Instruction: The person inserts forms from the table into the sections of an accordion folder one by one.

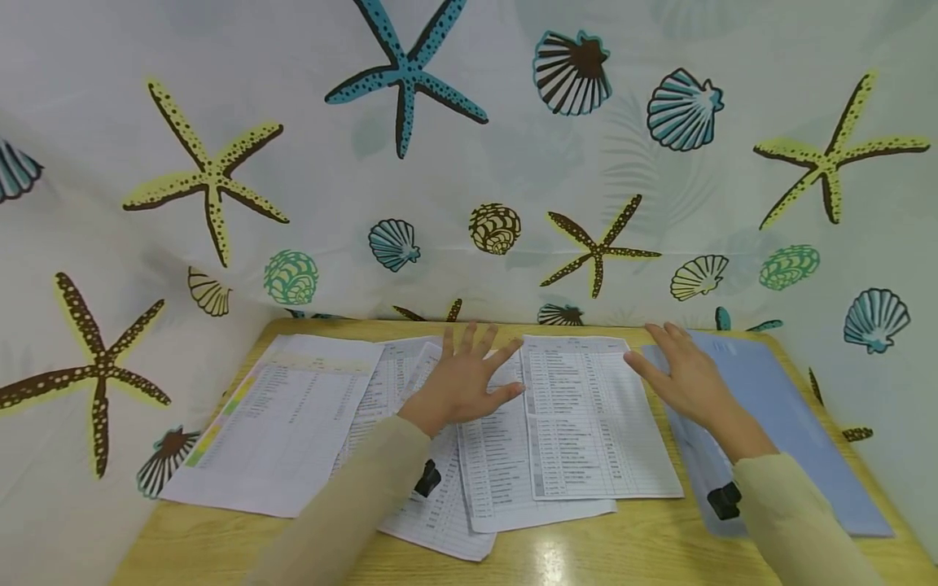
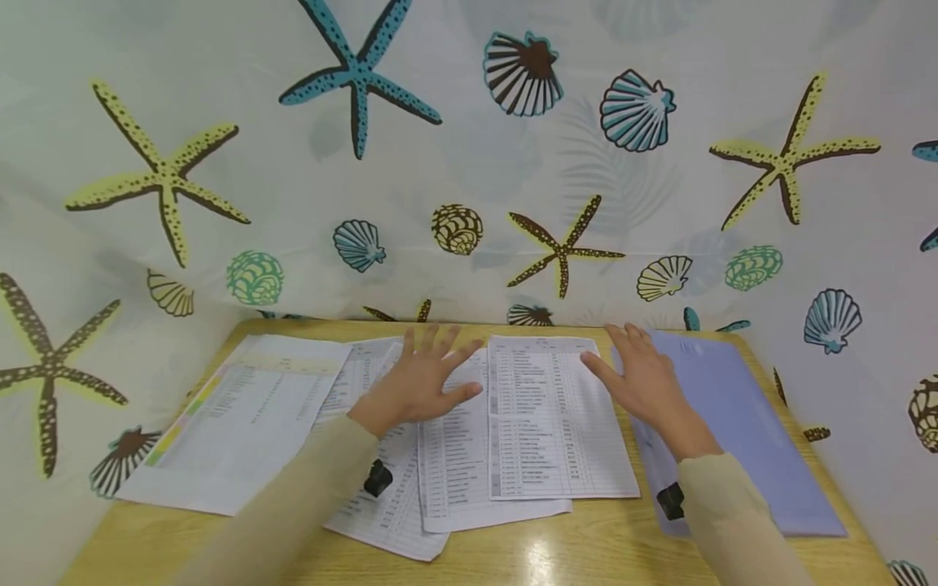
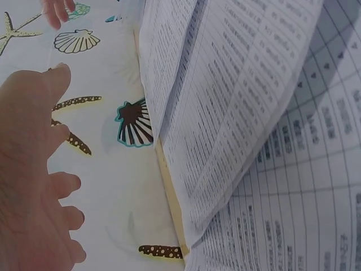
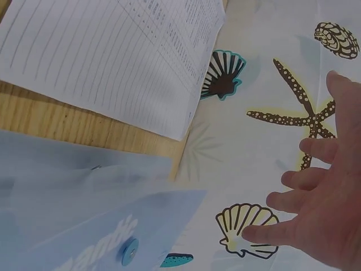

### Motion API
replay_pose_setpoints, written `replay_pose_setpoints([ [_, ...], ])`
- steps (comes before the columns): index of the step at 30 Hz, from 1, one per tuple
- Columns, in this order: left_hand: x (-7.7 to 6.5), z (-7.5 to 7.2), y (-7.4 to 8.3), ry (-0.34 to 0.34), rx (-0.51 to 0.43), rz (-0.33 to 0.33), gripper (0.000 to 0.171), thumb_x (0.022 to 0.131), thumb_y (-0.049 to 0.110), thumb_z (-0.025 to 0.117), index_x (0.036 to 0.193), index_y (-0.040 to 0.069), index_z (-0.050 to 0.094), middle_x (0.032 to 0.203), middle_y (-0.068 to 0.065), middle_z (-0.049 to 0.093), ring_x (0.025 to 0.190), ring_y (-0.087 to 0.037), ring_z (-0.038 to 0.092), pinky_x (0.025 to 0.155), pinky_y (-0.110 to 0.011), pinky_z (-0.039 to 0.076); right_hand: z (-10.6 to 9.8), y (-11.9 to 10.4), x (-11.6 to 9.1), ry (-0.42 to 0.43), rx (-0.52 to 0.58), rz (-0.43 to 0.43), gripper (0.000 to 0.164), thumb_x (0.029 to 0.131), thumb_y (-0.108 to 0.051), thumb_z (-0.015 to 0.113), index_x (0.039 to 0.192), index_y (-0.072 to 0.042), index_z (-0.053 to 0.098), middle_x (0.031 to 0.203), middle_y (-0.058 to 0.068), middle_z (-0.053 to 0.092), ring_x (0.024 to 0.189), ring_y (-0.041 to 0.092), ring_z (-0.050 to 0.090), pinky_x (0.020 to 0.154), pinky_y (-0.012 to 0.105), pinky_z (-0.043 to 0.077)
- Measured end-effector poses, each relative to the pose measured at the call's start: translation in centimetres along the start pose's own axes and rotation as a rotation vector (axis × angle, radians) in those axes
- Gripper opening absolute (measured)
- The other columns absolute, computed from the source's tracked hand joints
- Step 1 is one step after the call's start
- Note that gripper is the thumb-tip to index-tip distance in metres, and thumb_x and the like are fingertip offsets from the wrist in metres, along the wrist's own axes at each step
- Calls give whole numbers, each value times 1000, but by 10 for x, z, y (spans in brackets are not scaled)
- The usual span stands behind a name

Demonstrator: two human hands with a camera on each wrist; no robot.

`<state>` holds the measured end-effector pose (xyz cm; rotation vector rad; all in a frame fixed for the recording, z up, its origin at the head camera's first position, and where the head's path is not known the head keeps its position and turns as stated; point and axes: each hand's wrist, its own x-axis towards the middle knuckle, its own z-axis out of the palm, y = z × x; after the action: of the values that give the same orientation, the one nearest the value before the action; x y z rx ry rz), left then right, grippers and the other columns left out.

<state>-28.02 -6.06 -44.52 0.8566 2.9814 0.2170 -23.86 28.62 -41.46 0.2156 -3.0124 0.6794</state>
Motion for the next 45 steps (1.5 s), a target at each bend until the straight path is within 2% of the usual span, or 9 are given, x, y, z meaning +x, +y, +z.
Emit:
replay_pose_setpoints([
  [7, 11, 11, 28, -11, -1, 59, 75, 105, 72, 36, 169, 37, 21, 177, -13, 17, 162, -48, 13, 128, -74, 5, 1, 16, -7, -6, -8, 28, 88, 107, -64, 44, 165, -1, 27, 169, 36, 19, 154, 58, 22, 118, 80, 24],
  [16, 22, 23, 60, -46, -57, 132, 71, 106, 70, 38, 168, 39, 22, 177, -11, 16, 163, -46, 8, 128, -73, 4, 0, 34, -16, 2, 25, 46, 86, 108, -63, 44, 166, -1, 27, 168, 37, 22, 151, 60, 25, 118, 79, 25],
  [29, 33, 44, 103, -93, -9, 194, 69, 105, 73, 35, 167, 45, 23, 177, -6, 20, 163, -43, 14, 129, -70, 11, 0, 58, -29, -1, 16, 71, 85, 108, -59, 47, 162, 5, 31, 163, 38, 31, 148, 61, 31, 117, 77, 30],
  [36, 40, 53, 126, -110, 16, 254, 67, 106, 70, 33, 167, 43, 25, 176, -5, 23, 162, -42, 18, 130, -69, 14, 2, 69, -34, -1, 12, 72, 82, 109, -56, 49, 160, 6, 34, 160, 39, 35, 144, 62, 36, 114, 77, 35],
  [45, 49, 68, 153, -147, 50, 297, 67, 106, 72, 31, 167, 43, 25, 176, -2, 25, 162, -40, 21, 133, -57, 17, 9, 79, -40, -19, -15, 77, 71, 110, -44, 54, 157, 7, 39, 158, 40, 38, 141, 61, 41, 112, 74, 39],
])
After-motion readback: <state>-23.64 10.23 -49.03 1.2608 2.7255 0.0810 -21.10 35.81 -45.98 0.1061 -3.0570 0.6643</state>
